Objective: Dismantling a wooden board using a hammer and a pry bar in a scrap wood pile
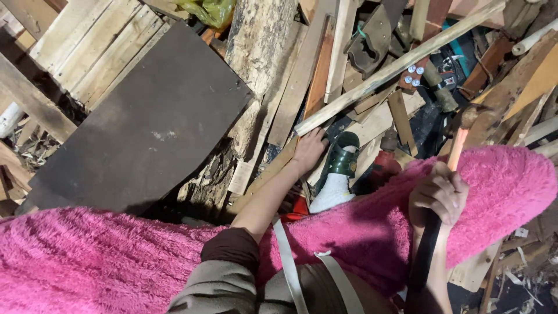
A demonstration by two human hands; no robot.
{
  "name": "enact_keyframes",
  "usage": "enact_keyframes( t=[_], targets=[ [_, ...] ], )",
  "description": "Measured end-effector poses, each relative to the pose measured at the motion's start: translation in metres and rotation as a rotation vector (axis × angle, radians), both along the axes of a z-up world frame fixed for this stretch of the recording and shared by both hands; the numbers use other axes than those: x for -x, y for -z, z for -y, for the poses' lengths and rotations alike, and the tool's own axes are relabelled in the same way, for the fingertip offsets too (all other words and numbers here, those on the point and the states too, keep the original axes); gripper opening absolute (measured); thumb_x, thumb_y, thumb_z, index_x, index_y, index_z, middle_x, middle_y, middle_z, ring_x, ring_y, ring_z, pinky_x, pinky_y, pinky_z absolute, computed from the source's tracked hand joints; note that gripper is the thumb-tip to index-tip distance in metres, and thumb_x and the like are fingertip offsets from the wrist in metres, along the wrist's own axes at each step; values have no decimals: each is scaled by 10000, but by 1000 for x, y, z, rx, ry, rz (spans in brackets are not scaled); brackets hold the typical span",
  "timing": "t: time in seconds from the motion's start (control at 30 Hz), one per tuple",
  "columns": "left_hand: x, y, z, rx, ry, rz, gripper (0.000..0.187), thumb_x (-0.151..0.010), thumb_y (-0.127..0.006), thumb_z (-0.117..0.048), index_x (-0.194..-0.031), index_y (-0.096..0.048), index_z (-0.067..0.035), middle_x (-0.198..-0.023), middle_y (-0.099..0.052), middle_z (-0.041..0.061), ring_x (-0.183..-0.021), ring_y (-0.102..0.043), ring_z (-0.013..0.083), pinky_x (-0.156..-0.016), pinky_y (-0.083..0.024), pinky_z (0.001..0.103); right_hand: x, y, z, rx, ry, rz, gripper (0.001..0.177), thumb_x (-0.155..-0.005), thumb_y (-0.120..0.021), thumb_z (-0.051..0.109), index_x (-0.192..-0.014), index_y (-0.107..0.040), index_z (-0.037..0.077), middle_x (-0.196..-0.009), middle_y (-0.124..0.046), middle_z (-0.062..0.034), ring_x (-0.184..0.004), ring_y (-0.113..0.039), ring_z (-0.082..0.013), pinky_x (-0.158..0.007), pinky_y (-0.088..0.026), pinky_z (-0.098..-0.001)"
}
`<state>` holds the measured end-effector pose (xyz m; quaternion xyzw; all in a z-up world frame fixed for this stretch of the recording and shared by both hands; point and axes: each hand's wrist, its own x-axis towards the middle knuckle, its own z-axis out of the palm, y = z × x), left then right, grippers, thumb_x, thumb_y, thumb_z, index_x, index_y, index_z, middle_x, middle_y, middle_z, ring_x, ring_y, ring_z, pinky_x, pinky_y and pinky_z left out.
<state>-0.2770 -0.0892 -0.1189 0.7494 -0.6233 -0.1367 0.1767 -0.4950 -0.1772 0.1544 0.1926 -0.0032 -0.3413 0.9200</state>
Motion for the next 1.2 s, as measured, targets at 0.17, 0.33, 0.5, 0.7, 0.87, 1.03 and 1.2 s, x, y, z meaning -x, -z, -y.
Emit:
enact_keyframes(
  t=[0.17, 0.33, 0.5, 0.7, 0.87, 1.03, 1.2],
  targets=[
    [2, 9, 14, -16, 33, -8, 207, -911, -546, -107, -1000, -721, -39, -1264, -585, 186, -1144, -549, 348, -1002, -475, 427, -13, -14, -1, 2, -94, -1, 175, -1089, -464, -12, -927, -423, 39, -661, -499, -92, -436, -443, -163, -365, -416, -274],
    [-57, -52, 40, -59, 109, -353, 141, -853, -589, -184, -876, -680, -79, -964, -728, 137, -898, -682, 388, -780, -544, 501, -16, -8, 6, 3, -146, 1, 217, -1090, -476, -16, -908, -386, 60, -689, -504, -91, -439, -431, -146, -351, -403, -261],
    [-178, -148, 36, 140, -407, -1176, 159, -905, -745, -123, -985, -745, 15, -854, -758, 106, -696, -753, 168, -613, -650, 273, -31, -14, 3, 42, -193, -83, 224, -1098, -489, 16, -897, -419, 85, -680, -505, -38, -443, -466, -124, -348, -429, -235],
    [-313, -192, 9, 246, -936, -812, 428, -1020, -544, -304, -1336, -607, -22, -1192, -716, 166, -981, -722, 236, -895, -622, 364, -41, 5, 5, 7, -260, -73, 199, -1097, -501, 20, -909, -471, 78, -650, -495, -4, -430, -491, -124, -317, -425, -214],
    [-343, -152, -40, 410, -876, -507, 357, -968, -566, -130, -1281, -625, 32, -1117, -723, 171, -882, -674, 251, -780, -564, 330, -46, 35, 18, 222, -426, -283, 151, -1055, -514, 36, -910, -543, 70, -617, -517, 26, -394, -482, -70, -252, -371, -171],
    [-315, -98, -78, 517, -1118, -65, 380, -950, -618, -127, -1316, -594, -24, -1417, -482, 279, -1315, -468, 459, -1088, -417, 507, -69, 43, 8, 819, -704, -728, 233, -1045, -541, 172, -827, -553, 89, -526, -436, 54, -332, -356, -68, -208, -298, -211],
    [-290, -108, -104, 240, -1102, 231, 673, -1029, -611, -359, -1560, -373, -19, -1656, -252, 192, -1538, -249, 395, -1260, -271, 454, -131, 8, -37, 1087, -922, -1190, 275, -1046, -552, 176, -815, -514, 33, -505, -406, -8, -350, -329, -146, -302, -295, -332]
  ],
)
